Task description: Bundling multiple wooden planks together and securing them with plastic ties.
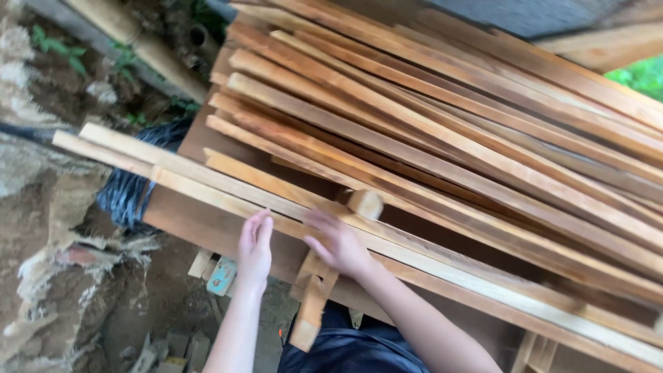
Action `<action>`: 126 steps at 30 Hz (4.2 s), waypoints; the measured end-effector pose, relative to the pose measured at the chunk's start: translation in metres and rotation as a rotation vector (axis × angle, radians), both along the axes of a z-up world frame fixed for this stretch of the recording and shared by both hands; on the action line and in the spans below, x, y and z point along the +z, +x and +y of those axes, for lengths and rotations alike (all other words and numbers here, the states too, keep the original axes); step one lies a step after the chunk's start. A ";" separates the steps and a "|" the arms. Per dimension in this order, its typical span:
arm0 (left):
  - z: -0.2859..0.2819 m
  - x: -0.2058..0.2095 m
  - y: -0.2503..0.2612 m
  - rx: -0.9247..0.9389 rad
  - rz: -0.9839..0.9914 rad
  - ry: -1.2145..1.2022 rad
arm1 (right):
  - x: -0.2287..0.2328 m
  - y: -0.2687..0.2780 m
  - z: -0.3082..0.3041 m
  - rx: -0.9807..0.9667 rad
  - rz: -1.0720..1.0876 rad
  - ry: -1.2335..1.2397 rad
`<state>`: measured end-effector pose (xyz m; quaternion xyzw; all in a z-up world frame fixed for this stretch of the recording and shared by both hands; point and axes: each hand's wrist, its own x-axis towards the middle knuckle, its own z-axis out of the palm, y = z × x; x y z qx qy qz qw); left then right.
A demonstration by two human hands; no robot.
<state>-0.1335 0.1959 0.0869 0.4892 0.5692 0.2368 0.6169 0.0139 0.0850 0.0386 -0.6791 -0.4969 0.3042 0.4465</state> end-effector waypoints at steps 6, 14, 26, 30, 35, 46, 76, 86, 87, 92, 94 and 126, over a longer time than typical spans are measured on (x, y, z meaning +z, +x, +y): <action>-0.092 0.142 0.082 -0.915 0.284 0.418 | 0.024 0.033 -0.206 -0.349 -0.010 0.004; -0.299 -0.037 0.229 -1.426 0.194 0.654 | -0.021 0.074 -0.390 -1.255 0.958 -0.253; -0.366 -0.120 0.292 -1.980 0.764 1.069 | -0.076 0.134 -0.411 -1.753 1.585 0.545; -0.369 -0.110 0.285 -1.982 0.761 1.071 | -0.084 0.133 -0.413 -1.777 1.587 0.528; -0.370 -0.105 0.287 -1.968 0.792 1.087 | -0.088 0.132 -0.412 -1.745 1.590 0.506; -0.374 -0.071 0.195 -1.398 0.078 0.920 | -0.058 0.088 -0.442 -0.969 0.980 -0.505; -0.320 -0.139 0.189 0.672 -0.155 -0.502 | -0.072 0.210 -0.206 0.408 0.045 -1.030; -0.271 -0.102 0.132 -0.426 0.281 -0.606 | -0.037 0.175 -0.254 0.044 -0.279 -0.658; -0.265 -0.108 0.122 -0.731 0.439 -0.485 | -0.043 0.163 -0.269 -0.049 -0.452 -0.499; -0.275 -0.057 0.155 -1.252 0.563 0.531 | -0.026 0.120 -0.346 -0.245 -0.519 -0.548; -0.283 -0.068 0.171 -1.381 0.590 0.863 | -0.034 0.117 -0.361 -0.266 -0.547 -0.628; -0.234 -0.070 0.200 -1.685 0.690 0.768 | -0.002 0.149 -0.327 -0.082 -0.597 -0.922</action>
